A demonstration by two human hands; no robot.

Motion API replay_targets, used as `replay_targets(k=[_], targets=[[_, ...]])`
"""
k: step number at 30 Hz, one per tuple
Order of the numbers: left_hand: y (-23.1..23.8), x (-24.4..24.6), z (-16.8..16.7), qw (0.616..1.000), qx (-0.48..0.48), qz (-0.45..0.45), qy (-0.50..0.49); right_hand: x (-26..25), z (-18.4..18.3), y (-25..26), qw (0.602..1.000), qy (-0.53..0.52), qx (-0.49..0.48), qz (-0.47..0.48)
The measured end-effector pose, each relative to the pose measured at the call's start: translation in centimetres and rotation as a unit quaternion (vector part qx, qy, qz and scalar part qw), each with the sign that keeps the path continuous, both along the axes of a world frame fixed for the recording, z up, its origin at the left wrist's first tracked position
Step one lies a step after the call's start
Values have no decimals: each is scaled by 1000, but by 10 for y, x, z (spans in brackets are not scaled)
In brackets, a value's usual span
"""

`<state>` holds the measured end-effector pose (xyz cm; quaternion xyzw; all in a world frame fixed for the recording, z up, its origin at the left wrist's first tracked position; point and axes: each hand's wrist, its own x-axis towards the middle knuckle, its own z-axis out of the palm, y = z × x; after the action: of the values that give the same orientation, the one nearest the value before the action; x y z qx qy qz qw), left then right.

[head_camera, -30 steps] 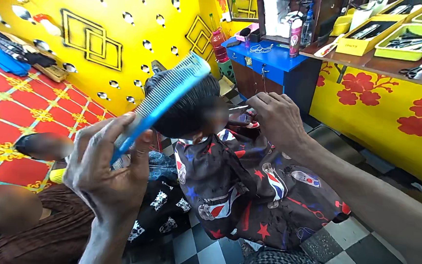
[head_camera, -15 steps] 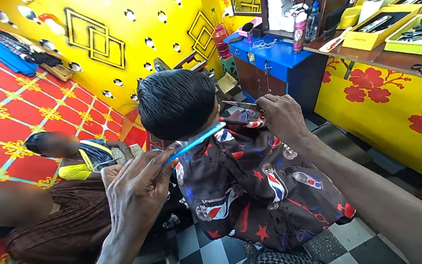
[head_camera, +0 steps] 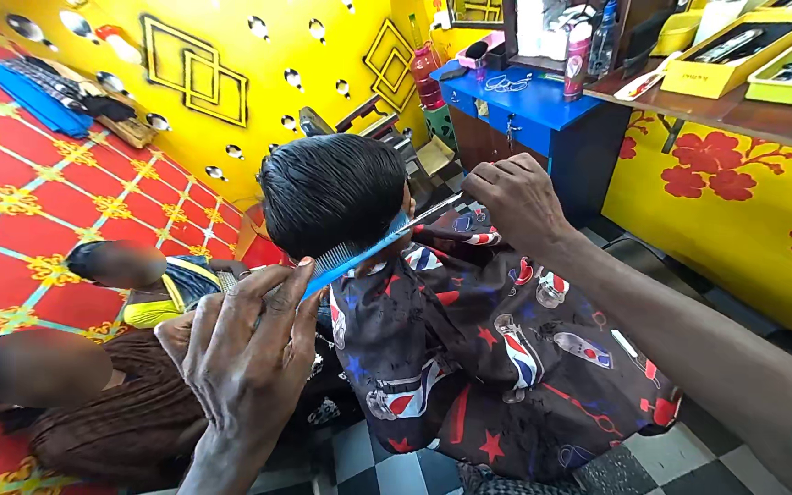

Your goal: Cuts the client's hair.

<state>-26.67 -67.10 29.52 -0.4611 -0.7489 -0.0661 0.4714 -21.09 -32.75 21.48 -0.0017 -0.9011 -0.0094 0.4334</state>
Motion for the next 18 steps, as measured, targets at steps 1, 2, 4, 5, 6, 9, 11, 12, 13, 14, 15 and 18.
replay_targets(k=[1,2,4,5,6,9,11,12,13,14,15,18], targets=[[1,-1,0,1000,4,0,7,-2,2,-1,1000,-1,8,-3],[2,-2,0,1000,7,-1,16,-4,4,-2,1000,-8,14,-9],[3,-5,-2,999,16,-5,33,-9,8,-5,999,-29,19,-18],[4,-6,-3,999,21,-8,38,-11,10,-7,999,-31,25,-20],[4,-7,-4,999,25,-12,43,-13,12,-10,999,-27,30,-20],[4,-9,-7,998,34,-21,53,-12,19,-20,999,-13,42,-5],[4,-10,-8,997,38,-26,55,-8,21,-23,998,-10,55,10],[3,-10,-9,997,38,-27,55,-6,19,-22,998,-8,56,20],[3,-10,-9,997,39,-29,55,-4,18,-20,998,-11,55,26],[4,-9,-9,997,39,-30,55,-3,15,-18,998,-12,51,30],[4,-9,-8,997,39,-29,55,-2,11,-15,998,-11,46,29],[4,-8,-9,997,39,-31,52,-3,9,-13,999,-4,40,4]])
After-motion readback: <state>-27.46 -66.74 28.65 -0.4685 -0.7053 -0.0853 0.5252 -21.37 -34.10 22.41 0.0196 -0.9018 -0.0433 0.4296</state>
